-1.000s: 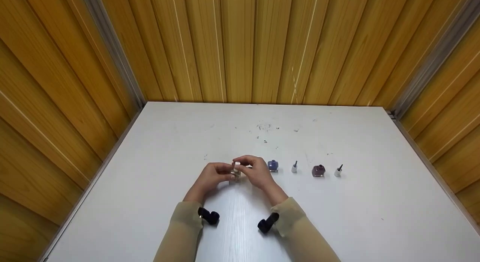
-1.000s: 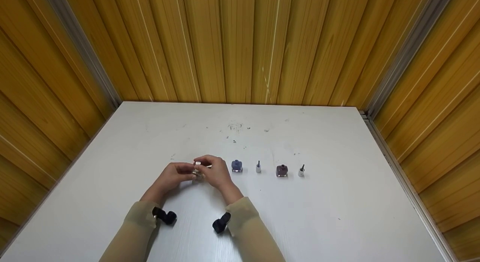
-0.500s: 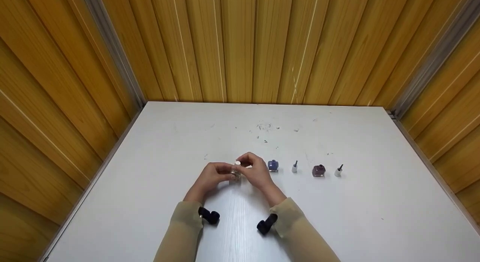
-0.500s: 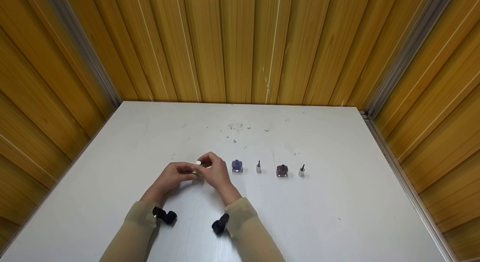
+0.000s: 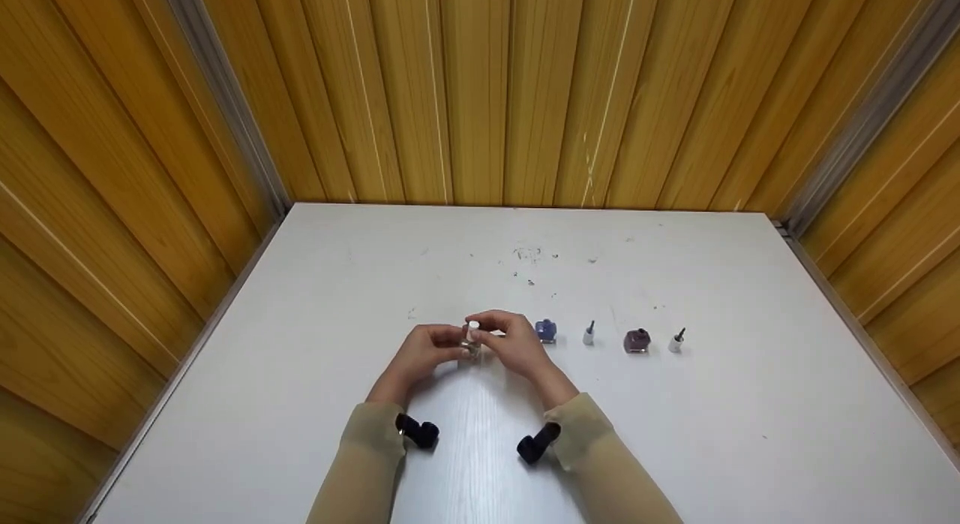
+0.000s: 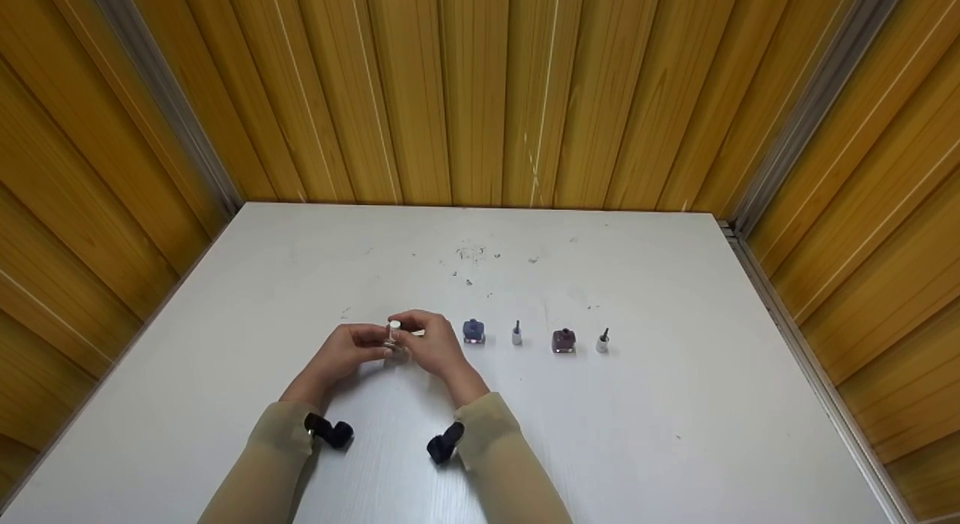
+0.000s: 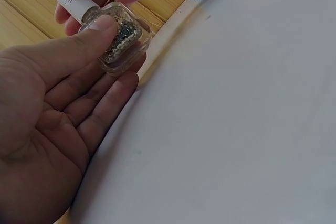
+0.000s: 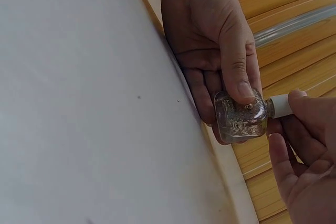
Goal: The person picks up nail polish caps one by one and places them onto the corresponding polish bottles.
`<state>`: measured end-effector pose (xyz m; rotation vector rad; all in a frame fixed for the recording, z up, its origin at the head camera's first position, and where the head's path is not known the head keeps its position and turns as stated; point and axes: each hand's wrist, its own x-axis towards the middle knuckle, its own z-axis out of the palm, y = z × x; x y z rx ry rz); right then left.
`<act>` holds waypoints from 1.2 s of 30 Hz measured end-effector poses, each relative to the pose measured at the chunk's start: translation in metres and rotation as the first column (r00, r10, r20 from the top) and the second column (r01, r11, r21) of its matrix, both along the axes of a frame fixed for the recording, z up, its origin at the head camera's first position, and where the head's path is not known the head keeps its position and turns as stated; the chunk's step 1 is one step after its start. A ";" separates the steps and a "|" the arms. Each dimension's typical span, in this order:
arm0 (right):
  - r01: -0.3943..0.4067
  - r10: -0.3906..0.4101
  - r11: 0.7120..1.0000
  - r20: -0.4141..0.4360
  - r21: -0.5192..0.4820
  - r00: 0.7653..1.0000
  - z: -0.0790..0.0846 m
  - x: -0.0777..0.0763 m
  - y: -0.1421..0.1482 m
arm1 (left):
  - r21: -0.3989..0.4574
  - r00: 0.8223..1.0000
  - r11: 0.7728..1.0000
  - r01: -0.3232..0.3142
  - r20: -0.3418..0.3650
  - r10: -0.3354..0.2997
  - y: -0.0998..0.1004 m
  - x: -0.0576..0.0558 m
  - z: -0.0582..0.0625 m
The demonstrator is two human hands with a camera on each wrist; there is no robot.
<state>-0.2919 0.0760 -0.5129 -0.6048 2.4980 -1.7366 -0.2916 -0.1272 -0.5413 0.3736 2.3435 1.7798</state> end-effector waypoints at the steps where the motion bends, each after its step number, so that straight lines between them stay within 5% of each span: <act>1: 0.005 -0.005 1.000 0.001 0.001 1.000 0.000 0.000 0.000 | -0.001 1.000 1.000 -0.001 0.000 0.001 0.000 0.000 0.000; 15: 0.108 -0.107 0.993 0.029 -0.045 0.994 -0.005 0.001 -0.005 | -0.003 0.999 0.999 0.032 -0.027 -0.032 -0.002 -0.001 -0.001; 27: -0.041 0.040 0.995 -0.016 -0.090 0.999 -0.002 -0.001 0.000 | -0.014 1.000 1.000 0.000 -0.003 0.000 0.000 -0.002 -0.001; 36: 0.017 -0.018 0.998 -0.023 -0.061 1.000 -0.002 -0.002 -0.002 | -0.014 1.000 1.000 -0.012 0.002 0.012 0.000 -0.001 -0.001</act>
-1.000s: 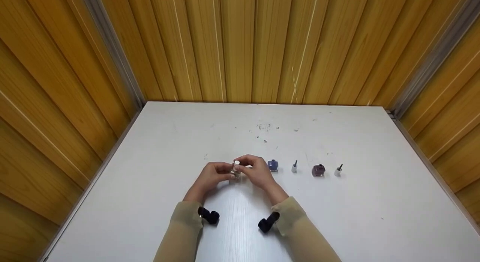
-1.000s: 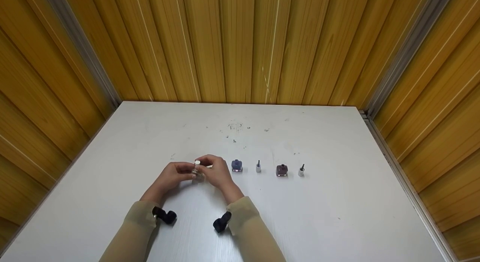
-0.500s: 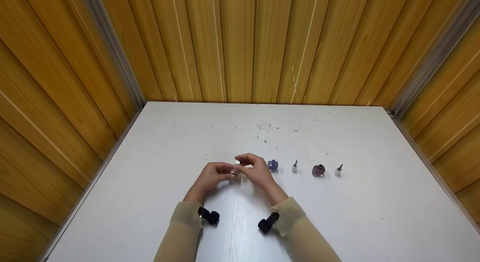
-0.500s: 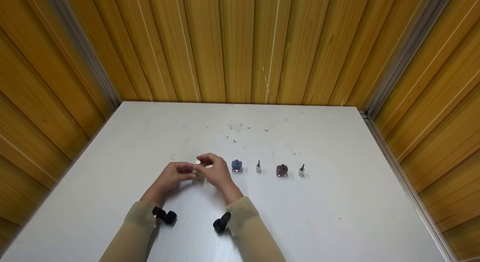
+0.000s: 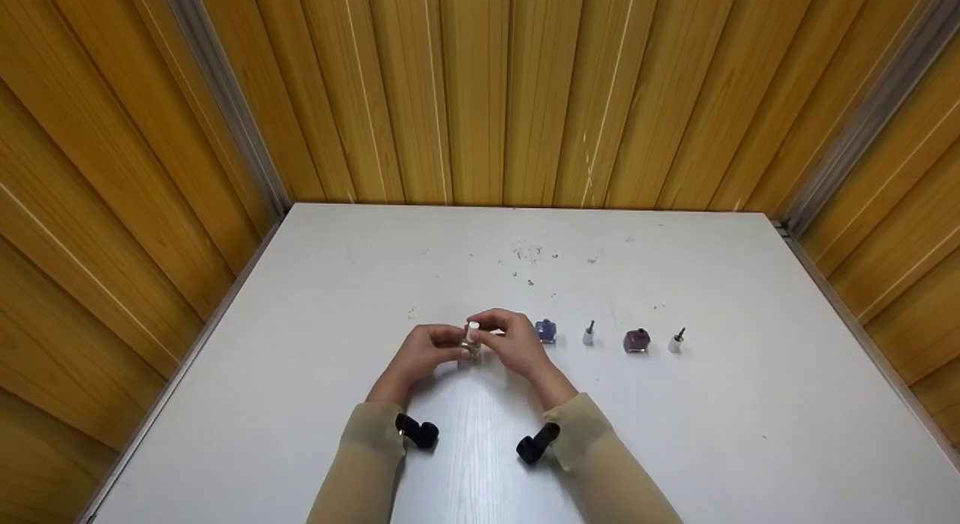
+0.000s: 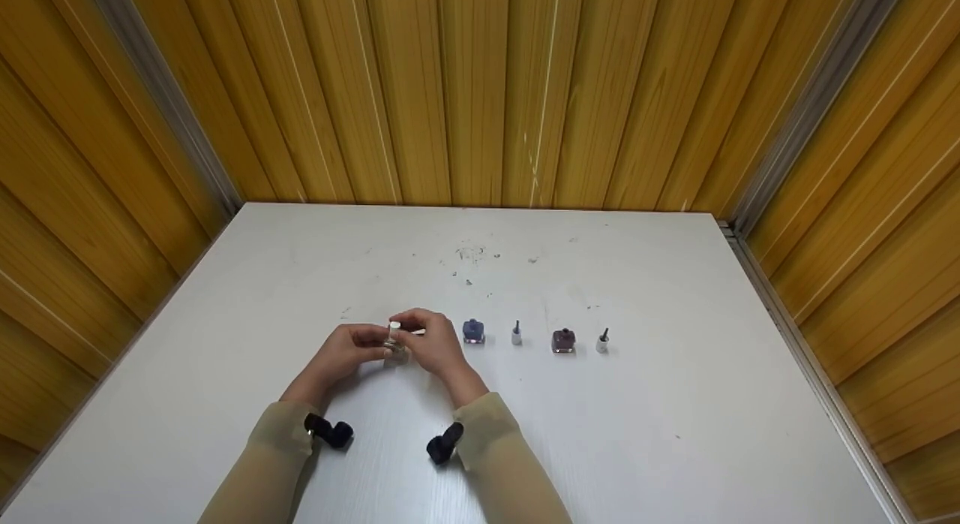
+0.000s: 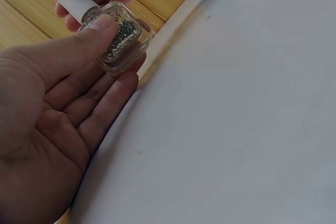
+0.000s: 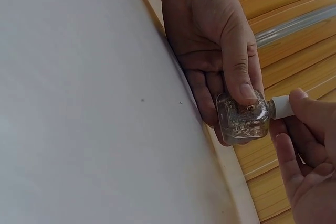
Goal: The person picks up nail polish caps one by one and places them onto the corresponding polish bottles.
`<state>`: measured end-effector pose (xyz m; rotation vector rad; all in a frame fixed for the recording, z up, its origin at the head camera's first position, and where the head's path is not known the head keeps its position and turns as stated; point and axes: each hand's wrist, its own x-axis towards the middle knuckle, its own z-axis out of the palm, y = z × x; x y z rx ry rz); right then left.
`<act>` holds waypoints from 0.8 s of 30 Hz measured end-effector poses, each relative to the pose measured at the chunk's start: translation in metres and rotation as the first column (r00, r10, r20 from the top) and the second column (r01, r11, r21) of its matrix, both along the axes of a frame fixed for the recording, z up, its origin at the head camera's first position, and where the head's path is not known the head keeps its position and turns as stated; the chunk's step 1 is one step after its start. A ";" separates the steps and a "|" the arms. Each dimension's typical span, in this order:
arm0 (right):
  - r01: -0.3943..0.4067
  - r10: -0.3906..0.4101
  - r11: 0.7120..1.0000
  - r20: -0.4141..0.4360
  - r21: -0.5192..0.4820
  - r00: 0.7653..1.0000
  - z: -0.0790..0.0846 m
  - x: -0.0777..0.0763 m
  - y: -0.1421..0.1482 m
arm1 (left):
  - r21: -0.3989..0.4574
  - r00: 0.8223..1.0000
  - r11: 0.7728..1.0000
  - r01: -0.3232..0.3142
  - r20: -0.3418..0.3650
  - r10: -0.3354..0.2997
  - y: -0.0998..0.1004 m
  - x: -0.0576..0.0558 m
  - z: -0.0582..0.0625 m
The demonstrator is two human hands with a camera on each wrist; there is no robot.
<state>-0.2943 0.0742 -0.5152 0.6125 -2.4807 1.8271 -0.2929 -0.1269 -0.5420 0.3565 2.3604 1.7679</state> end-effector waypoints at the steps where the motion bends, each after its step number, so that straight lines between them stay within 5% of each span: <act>1: 0.013 -0.013 1.000 0.004 -0.002 1.000 -0.001 0.000 0.000 | 0.000 1.000 1.000 0.001 -0.005 -0.001 0.000 0.000 0.000; 10: 0.097 -0.096 0.995 0.027 -0.002 0.995 -0.002 0.003 -0.004 | 0.012 0.999 0.999 0.031 -0.025 -0.030 -0.002 0.000 0.000; 24: -0.035 0.035 0.998 -0.008 0.048 0.999 0.003 0.003 -0.002 | 0.024 1.000 1.000 0.012 -0.011 -0.011 -0.001 0.000 -0.002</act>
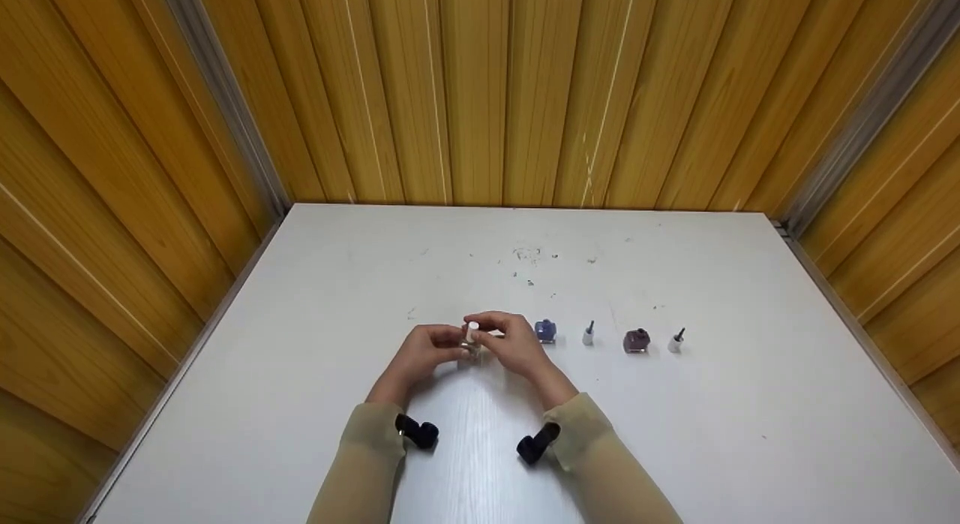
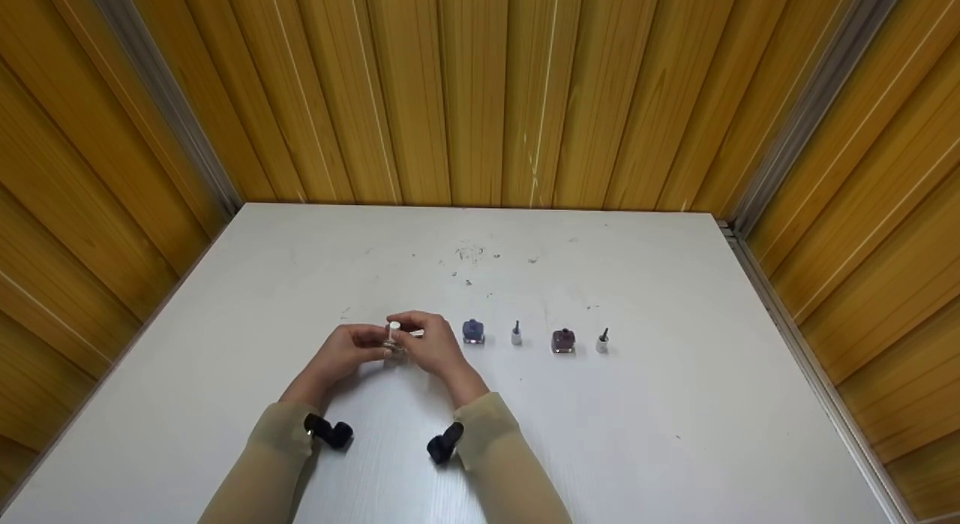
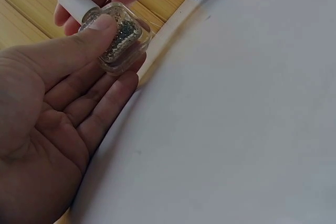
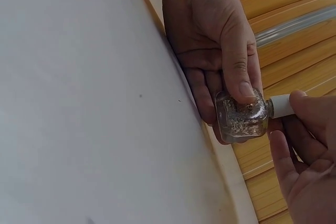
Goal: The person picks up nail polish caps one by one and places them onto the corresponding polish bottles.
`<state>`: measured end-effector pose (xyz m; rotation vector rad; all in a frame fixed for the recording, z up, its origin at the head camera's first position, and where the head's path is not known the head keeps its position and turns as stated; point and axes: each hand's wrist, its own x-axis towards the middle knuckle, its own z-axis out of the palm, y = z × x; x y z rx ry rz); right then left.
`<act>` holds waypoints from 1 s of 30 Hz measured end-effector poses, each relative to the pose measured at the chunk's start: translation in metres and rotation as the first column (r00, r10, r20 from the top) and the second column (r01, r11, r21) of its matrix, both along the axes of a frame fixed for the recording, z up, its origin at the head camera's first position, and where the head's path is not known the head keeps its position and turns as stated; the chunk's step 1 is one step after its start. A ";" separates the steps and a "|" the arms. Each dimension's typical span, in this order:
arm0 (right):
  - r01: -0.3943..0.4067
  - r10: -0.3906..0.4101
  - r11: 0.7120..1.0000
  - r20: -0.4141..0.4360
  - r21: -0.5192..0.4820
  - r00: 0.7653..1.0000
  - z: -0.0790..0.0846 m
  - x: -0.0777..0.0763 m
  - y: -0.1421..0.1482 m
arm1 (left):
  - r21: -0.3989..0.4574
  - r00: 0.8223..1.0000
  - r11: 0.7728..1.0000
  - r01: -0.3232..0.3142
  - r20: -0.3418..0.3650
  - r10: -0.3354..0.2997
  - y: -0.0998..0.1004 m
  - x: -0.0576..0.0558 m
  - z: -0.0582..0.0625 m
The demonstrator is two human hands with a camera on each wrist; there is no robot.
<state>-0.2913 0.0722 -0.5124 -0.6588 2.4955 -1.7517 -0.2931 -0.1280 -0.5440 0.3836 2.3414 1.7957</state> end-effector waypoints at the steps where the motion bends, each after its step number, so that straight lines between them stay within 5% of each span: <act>1: 0.004 -0.004 1.000 0.002 0.003 1.000 0.000 0.000 0.000 | 0.000 1.000 1.000 -0.002 0.002 0.002 0.000 0.000 0.000; 20: 0.179 -0.178 0.984 0.041 -0.013 0.983 -0.006 0.002 -0.004 | 0.001 0.998 0.999 0.049 -0.028 -0.049 -0.001 0.002 0.003; 30: 0.009 -0.007 0.998 0.020 -0.058 1.000 -0.005 -0.001 0.001 | -0.002 0.999 1.000 0.029 -0.016 -0.029 -0.001 0.001 0.004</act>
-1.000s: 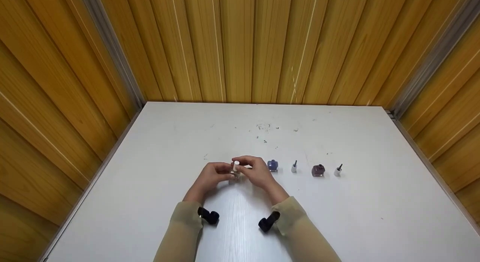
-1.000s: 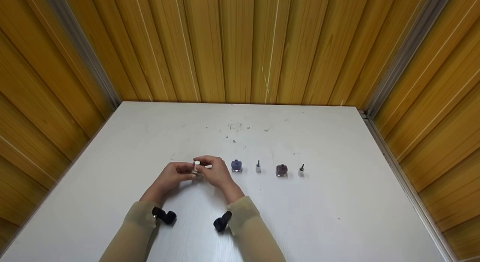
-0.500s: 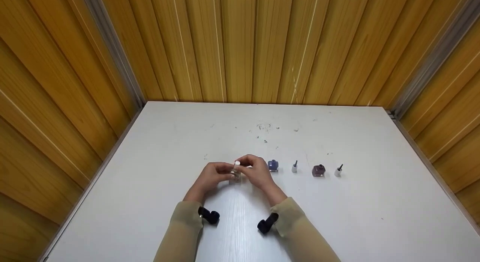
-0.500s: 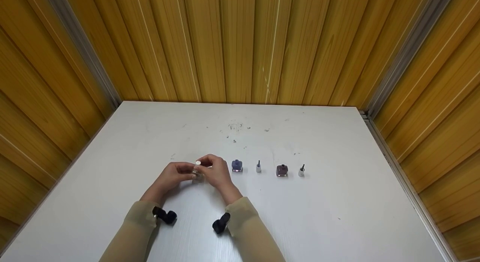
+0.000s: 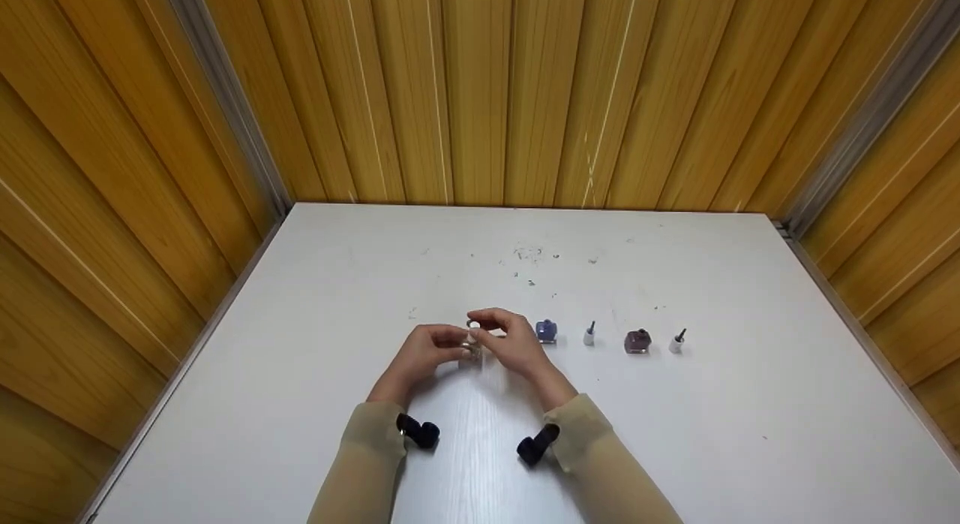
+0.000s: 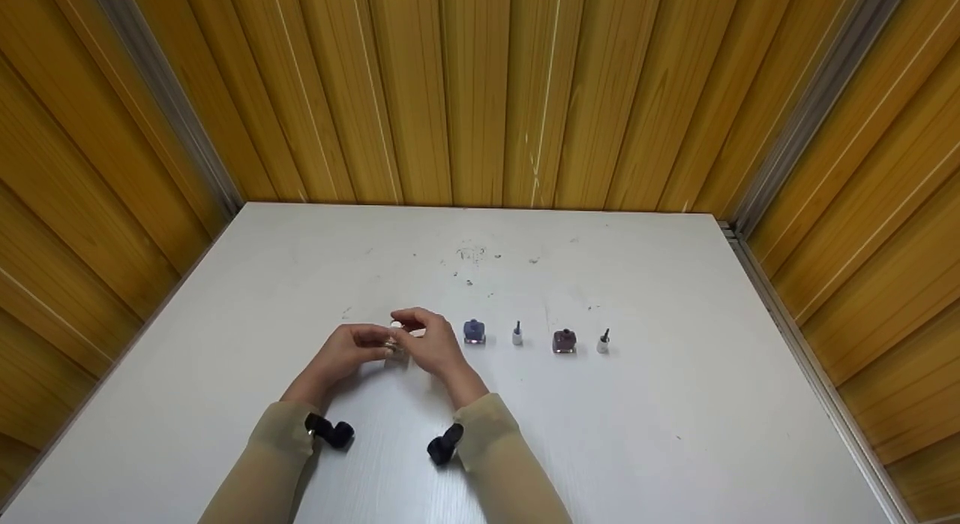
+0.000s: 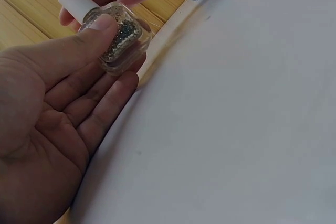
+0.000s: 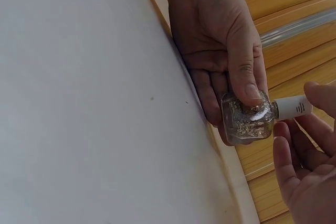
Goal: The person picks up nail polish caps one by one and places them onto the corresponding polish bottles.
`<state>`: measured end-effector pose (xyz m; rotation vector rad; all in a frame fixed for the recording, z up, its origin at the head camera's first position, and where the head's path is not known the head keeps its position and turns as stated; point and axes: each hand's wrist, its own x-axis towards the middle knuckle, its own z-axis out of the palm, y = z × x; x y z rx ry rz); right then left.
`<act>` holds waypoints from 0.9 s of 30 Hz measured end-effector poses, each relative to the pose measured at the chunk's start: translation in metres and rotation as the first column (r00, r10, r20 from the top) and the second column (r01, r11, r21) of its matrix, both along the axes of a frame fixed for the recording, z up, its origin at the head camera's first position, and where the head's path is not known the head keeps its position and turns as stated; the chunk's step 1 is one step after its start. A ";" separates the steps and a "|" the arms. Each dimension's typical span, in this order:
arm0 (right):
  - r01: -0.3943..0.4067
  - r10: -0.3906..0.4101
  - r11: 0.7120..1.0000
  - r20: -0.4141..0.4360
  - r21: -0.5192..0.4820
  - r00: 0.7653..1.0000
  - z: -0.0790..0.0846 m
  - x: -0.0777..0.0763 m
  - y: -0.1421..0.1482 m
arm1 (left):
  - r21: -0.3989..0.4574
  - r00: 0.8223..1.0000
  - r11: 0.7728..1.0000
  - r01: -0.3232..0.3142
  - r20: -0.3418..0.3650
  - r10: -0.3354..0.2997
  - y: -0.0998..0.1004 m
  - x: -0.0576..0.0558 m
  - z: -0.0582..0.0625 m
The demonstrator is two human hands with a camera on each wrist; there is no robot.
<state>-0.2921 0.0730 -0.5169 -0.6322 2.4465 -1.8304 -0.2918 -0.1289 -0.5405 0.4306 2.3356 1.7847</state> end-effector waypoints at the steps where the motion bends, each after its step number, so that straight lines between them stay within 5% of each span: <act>1: -0.015 0.015 1.000 -0.003 -0.003 1.000 0.000 0.000 0.001 | -0.002 1.000 1.000 -0.001 -0.003 0.001 0.000 0.000 0.000; 7: -0.038 0.039 0.999 -0.029 0.014 0.999 0.001 0.000 0.001 | -0.008 1.000 1.000 -0.015 0.007 0.015 0.001 0.000 0.000; 19: 0.089 -0.090 0.995 0.017 0.041 0.996 -0.002 0.001 -0.002 | -0.021 1.000 1.000 -0.002 -0.011 0.002 0.000 0.001 -0.001; 27: -0.035 0.036 0.999 -0.014 0.018 0.999 0.027 0.017 -0.001 | -0.018 0.999 0.999 -0.031 0.010 0.031 0.000 0.000 -0.001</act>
